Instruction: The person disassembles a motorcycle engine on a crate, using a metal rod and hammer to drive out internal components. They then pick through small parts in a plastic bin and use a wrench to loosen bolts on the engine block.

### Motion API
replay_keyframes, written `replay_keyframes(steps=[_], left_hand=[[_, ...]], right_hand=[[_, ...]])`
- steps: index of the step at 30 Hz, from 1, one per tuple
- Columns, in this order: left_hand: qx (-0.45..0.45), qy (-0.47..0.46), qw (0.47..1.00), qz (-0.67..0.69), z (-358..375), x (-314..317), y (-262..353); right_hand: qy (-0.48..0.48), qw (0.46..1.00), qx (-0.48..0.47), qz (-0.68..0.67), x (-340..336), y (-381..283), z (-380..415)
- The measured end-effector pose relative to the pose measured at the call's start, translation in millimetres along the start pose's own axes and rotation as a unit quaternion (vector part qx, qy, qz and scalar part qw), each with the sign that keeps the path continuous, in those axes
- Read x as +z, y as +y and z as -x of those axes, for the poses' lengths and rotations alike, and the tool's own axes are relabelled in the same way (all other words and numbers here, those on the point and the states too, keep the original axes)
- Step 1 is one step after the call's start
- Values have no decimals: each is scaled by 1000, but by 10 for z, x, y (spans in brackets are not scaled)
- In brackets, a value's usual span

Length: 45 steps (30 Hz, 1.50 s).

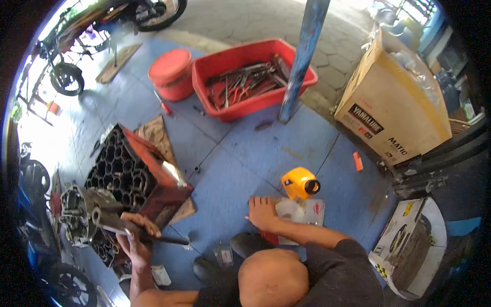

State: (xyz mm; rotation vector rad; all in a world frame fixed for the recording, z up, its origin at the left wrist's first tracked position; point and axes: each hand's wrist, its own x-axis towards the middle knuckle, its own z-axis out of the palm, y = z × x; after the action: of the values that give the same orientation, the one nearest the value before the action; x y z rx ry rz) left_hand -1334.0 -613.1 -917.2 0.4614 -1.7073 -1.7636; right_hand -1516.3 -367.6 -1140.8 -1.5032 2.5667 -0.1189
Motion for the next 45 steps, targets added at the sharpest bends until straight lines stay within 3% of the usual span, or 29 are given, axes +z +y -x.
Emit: replay_keyframes(steps=[1,5,7,9,11,13,14,16,17,20,24,26,28,30,34,38,39,40,43,45], left_hand=[[12,0,1000,6,12,-1,38],[39,19,999,17,78,-105,182],[56,-24,998,30,108,-246,240],[48,-20,994,101,202,-339,325],[98,-30,987,127,266,-475,420],[158,18,977,142,359,-662,666],[208,33,963,167,374,-727,820],[253,154,951,86,486,-920,1193],[293,185,932,109,533,-1046,1381],[393,251,875,130,617,-1450,2011],[474,213,853,48,538,-2022,2813],[480,300,824,40,322,-2026,3124],[483,320,812,-67,11,-2111,3288],[427,380,820,-28,-156,-1488,3528],[400,348,837,-131,-674,-1504,3312],[349,392,847,-81,-948,-1485,3074],[405,340,839,-124,-990,-1580,2983],[331,397,845,-136,-1010,-1528,2931],[323,375,859,-133,-1114,-1494,2905],[298,375,861,-171,-1162,-1541,2884]], right_hand=[[13,1000,2,9,95,21,-3],[-80,996,48,-12,313,159,-124],[-126,987,82,-59,-36,96,-211],[-55,995,52,-61,222,206,-163],[-87,993,76,-6,238,138,-140],[-46,996,35,63,175,6,-253],[-38,998,26,44,-25,-421,-570],[-21,1000,12,5,-143,-1133,-557],[-13,1000,3,-16,-137,-1796,-350],[5,995,-17,-95,-506,-1523,-915],[12,977,15,-211,-745,-1349,-918],[9,966,31,-258,-884,-1201,-867],[1,952,46,-303,-1166,-1381,-1005],[-4,933,60,-354,-1292,-1306,-1018],[-21,883,77,-464,-1423,-1058,-1248],[-61,805,119,-578,-1281,-717,-1512],[-73,784,136,-602,-1262,-592,-1553],[-86,762,152,-624,-1291,-336,-1732],[-121,697,183,-682,-1440,82,-2167],[-80,702,153,-691,-1878,-144,-2493]])
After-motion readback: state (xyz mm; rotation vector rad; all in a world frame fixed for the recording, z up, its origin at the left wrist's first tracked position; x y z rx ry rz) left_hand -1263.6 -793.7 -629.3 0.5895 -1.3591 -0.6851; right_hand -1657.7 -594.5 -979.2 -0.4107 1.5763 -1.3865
